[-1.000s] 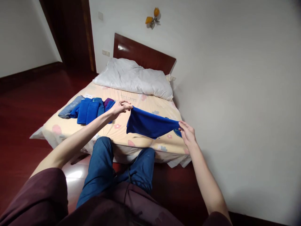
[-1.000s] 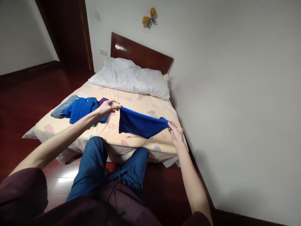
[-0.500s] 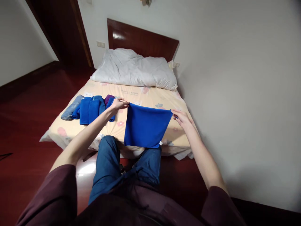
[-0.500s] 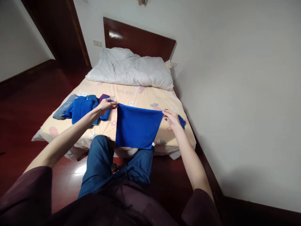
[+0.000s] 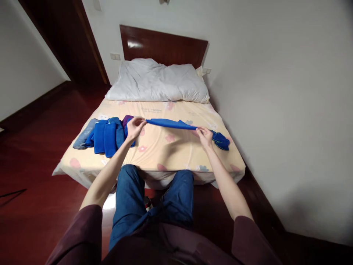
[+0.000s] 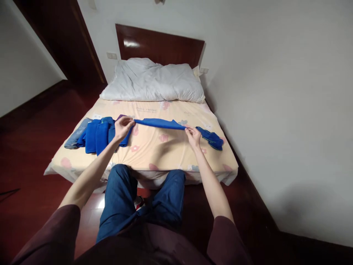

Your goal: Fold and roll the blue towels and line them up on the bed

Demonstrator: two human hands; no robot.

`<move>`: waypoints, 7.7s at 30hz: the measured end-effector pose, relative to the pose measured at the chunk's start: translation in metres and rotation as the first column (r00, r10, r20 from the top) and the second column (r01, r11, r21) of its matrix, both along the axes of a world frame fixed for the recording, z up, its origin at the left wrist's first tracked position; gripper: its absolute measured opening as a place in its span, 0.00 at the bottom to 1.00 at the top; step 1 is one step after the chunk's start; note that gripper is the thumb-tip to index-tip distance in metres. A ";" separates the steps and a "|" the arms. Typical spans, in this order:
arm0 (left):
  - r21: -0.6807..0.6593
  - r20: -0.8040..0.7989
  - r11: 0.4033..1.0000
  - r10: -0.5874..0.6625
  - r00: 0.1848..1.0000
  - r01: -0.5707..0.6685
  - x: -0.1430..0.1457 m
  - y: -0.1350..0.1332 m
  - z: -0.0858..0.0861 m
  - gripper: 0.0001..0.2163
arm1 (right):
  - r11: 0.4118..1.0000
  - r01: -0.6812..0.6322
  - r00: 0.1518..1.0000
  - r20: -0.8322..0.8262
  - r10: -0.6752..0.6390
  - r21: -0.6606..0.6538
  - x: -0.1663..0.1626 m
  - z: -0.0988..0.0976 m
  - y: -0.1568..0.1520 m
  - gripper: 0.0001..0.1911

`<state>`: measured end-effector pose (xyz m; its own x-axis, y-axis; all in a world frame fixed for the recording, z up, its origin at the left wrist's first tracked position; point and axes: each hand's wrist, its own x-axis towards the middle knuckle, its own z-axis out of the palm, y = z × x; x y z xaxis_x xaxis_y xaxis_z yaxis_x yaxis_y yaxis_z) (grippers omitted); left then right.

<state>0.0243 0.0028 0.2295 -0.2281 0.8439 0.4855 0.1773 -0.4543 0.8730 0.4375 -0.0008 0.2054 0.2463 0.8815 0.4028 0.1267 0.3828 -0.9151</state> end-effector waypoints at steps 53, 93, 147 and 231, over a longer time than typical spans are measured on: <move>-0.833 -0.472 0.537 -0.560 0.681 -0.136 -0.010 -0.093 -0.185 0.17 | 0.717 -0.049 0.956 0.175 0.236 -0.695 0.001 -0.205 -0.117 0.17; -0.470 -0.839 0.760 -0.542 0.039 0.449 0.212 -0.121 -0.232 0.13 | 0.751 0.264 0.878 0.473 0.073 -0.605 -0.033 -0.229 0.177 0.06; -0.318 -0.878 0.940 -0.243 0.412 -0.124 0.018 -0.154 -0.237 0.29 | 0.946 0.238 0.595 0.803 0.038 -0.221 -0.015 -0.237 -0.177 0.28; -0.495 -0.599 0.800 -0.033 0.800 -0.338 0.035 -0.117 -0.264 0.13 | 0.770 0.449 0.763 0.643 -0.067 -0.452 -0.037 -0.233 -0.129 0.18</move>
<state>0.0595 -0.1139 -0.0345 -0.2270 0.9736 0.0245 0.7283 0.1530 0.6679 0.4005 -0.1300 -0.0280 0.3965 0.9180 0.0085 0.6944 -0.2938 -0.6569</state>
